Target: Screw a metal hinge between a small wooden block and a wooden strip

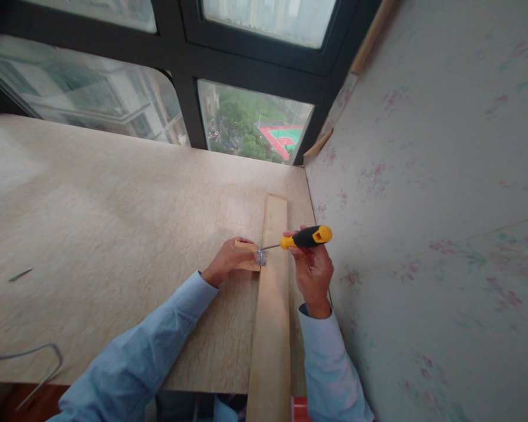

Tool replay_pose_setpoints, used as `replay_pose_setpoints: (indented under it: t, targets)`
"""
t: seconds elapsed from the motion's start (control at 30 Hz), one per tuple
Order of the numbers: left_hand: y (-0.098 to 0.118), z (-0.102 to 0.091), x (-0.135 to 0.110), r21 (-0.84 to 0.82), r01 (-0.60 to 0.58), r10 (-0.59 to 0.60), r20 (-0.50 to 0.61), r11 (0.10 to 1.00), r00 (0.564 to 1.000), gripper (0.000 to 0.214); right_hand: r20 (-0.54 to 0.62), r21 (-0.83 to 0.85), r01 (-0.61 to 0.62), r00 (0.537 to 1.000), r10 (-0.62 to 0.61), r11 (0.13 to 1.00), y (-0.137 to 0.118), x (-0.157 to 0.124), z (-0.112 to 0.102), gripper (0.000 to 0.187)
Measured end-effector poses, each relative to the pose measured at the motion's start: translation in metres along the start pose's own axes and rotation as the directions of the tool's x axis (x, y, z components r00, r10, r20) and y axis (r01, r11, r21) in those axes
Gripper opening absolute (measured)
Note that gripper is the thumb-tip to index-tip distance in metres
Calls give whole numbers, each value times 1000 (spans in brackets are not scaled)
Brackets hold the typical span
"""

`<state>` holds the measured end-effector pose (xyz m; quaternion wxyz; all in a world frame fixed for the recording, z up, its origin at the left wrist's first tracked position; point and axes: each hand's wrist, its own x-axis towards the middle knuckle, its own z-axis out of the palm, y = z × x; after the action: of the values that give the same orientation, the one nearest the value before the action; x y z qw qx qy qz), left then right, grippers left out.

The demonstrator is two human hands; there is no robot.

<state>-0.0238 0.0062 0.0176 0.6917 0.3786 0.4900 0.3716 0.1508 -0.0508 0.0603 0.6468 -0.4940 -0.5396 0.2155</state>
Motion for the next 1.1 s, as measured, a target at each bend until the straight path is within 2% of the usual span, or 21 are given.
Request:
replay_pose_setpoints:
  t: [0.53,0.63,0.7,0.9,1.0,1.1]
  targets:
    - [-2,0,1,18,-6,6,-13,1000,1000,40,45,92,-65,997,61,994,-2,6,-2,36]
    - [-2,-1,1,1,-3,3,-5,1000,1000,38,124,80,-102,988,91,992,-4,12,-3,38]
    - [-2,-1,1,2,0,0,-8,1000,1000,38,216,58,-104,972,89,993,-6,17,-4,39]
    - [-3,-1,2,5,7,-7,-2,1000,1000,38,470,5,-72,880,61,997,-13,39,-4,38]
    - [-4,-2,3,-5,11,-11,4,1000,1000,39,521,22,-72,852,50,997,-14,46,-1,31]
    - [-5,-2,3,-2,5,-5,11,1000,1000,38,530,56,-85,847,43,995,-13,52,0,25]
